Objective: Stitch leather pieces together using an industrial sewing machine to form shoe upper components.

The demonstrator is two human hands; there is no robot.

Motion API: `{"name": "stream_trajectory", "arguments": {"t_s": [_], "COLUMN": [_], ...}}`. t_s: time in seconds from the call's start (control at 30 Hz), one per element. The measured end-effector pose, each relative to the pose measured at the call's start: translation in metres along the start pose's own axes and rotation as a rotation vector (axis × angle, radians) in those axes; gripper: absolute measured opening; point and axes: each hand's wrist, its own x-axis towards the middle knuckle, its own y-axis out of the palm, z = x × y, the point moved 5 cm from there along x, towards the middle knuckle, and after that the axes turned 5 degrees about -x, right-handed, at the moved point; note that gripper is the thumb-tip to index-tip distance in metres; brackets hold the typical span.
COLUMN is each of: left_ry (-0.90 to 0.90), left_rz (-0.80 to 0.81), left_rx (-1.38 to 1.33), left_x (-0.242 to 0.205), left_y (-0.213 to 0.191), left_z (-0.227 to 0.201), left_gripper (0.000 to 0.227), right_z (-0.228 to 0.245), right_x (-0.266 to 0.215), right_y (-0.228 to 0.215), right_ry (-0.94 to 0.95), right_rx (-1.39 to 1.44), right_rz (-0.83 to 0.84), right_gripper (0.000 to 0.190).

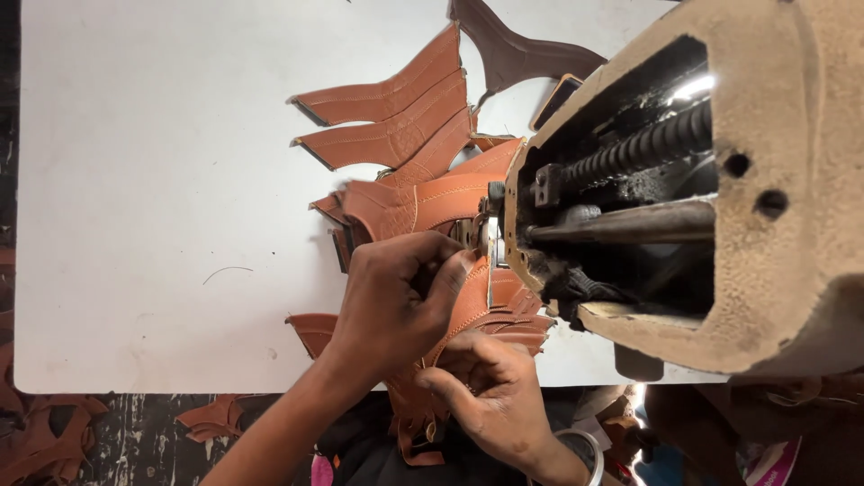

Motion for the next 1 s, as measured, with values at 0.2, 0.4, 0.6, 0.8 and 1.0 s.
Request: {"name": "stream_trajectory", "arguments": {"t_s": [0.2, 0.4, 0.6, 0.8, 1.0], "left_ry": [0.282, 0.313, 0.697, 0.584, 0.202], "left_rz": [-0.080, -0.073, -0.114, -0.171, 0.242], "left_rx": [-0.135, 0.053, 0.317, 0.449, 0.379], "left_x": [0.013, 0.040, 0.034, -0.016, -0.041], "left_y": [-0.005, 0.000, 0.001, 0.011, 0.033], "left_z": [-0.008, -0.008, -0.022, -0.031, -0.007], "left_gripper": [0.015, 0.021, 0.009, 0.018, 0.013], "right_z": [0.000, 0.022, 0.034, -0.067, -0.037], "right_x": [0.021, 0.047, 0.037, -0.010, -0.019], "right_y": [0.000, -0.008, -0.027, -0.128, -0.119], "right_ry": [-0.025, -0.183, -0.316, 0.483, 0.224], "right_rx": [-0.030, -0.181, -0.341, -0.627, -0.932], "right_rz": [-0.051, -0.076, -0.084, -0.149, -0.112], "right_gripper": [0.009, 0.009, 0.014, 0.030, 0.059]}}
